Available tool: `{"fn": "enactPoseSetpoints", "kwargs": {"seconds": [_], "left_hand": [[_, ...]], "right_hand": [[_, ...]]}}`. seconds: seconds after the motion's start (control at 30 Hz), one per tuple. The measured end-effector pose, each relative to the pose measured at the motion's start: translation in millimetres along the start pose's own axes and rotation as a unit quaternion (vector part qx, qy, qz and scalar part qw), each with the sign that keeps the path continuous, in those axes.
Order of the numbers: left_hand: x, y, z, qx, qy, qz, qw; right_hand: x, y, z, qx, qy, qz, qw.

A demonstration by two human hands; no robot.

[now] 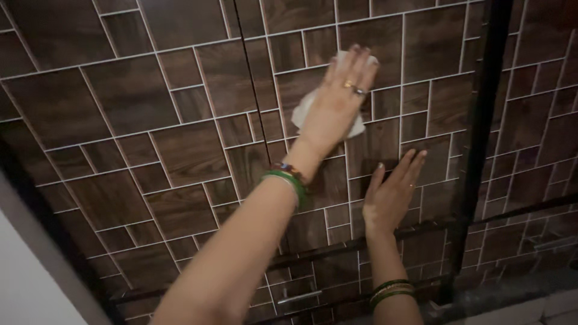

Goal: The person wipes the surface of tiled closet doors using a white cloth, moving it across various sections of the wood-patterned tiles.

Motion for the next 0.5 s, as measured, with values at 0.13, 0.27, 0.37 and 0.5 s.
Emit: {"fn": "enactPoseSetpoints", "kwargs": {"seconds": [0.13, 0.27, 0.37, 0.5], "left_hand": [[-31.2, 35.1, 0.6, -0.034, -0.032, 0.019, 0.999], [-67.3, 52.7, -9.4, -0.057, -0.068, 0.035, 0.995], [-82.4, 52.7, -13.5, -0.084, -0.069, 0.035, 0.993], [-105.9, 49.1, -21.6, -0.096, -0.070, 0.039, 0.992]], "right_hand": [[0.6, 3.0, 1.8, 0.005, 0.010, -0.013, 1.000], [7.9, -7.3, 7.9, 0.007, 0.024, -0.013, 1.000], [10.9, -20.2, 18.0, -0.008, -0.016, -0.042, 0.999], [9.5, -14.1, 19.9, 0.019, 0.009, -0.055, 0.998]]}}
Point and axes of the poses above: each hand's wrist, its own x-axis towards the middle knuckle, its own z-axis out of the palm, y = z × x, the point moved 4 cm from there along x, towards the middle knuckle, and after that the axes turned 5 degrees about x, right-handed, at the moved point
